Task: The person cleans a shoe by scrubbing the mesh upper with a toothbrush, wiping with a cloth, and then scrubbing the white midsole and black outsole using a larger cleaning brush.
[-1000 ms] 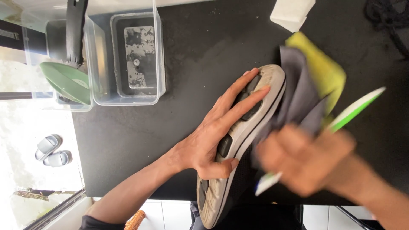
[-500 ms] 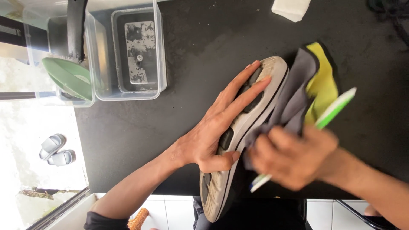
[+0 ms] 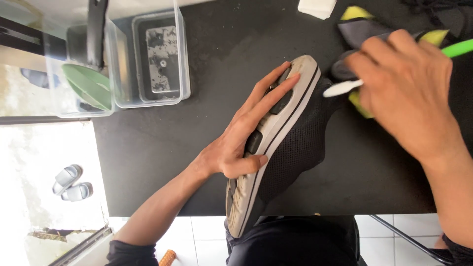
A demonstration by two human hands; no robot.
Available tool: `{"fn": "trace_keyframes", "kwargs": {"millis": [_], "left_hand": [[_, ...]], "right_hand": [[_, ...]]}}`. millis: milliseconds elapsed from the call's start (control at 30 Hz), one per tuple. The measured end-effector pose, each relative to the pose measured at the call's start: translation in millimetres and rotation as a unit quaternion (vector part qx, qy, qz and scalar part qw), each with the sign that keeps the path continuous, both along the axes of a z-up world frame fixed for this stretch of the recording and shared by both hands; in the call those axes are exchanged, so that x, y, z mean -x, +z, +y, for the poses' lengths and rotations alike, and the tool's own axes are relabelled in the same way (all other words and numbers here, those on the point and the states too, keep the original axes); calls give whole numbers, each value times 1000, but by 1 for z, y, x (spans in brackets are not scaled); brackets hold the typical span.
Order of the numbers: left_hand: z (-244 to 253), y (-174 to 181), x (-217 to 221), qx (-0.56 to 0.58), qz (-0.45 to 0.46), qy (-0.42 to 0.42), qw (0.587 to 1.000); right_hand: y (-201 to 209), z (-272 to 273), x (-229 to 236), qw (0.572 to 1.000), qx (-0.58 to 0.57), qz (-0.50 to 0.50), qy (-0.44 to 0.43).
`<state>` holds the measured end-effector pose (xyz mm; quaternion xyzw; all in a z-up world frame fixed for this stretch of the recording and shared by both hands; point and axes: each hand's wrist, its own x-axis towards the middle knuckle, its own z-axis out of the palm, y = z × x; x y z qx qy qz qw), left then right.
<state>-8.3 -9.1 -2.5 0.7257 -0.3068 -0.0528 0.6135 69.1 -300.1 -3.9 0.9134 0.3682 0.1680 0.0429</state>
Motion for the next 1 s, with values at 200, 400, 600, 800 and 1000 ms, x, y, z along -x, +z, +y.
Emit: {"fn": "trace_keyframes", "kwargs": {"millis": [200, 400, 600, 800, 1000], "left_hand": [[6, 7, 0, 71, 42, -33, 996], [11, 15, 1, 118, 97, -36, 988], [12, 19, 5, 95, 75, -58, 991], [11, 13, 2, 103, 75, -66, 990], [8, 10, 2, 34, 52, -34, 997]], "right_hand": [[1, -23, 4, 992, -70, 44, -97], [24, -8, 7, 920, -326, 216, 19], [11, 11, 14, 921, -350, 144, 91], [1, -4, 4, 972, -218, 81, -41], [25, 31, 32, 913, -394, 74, 71]]}}
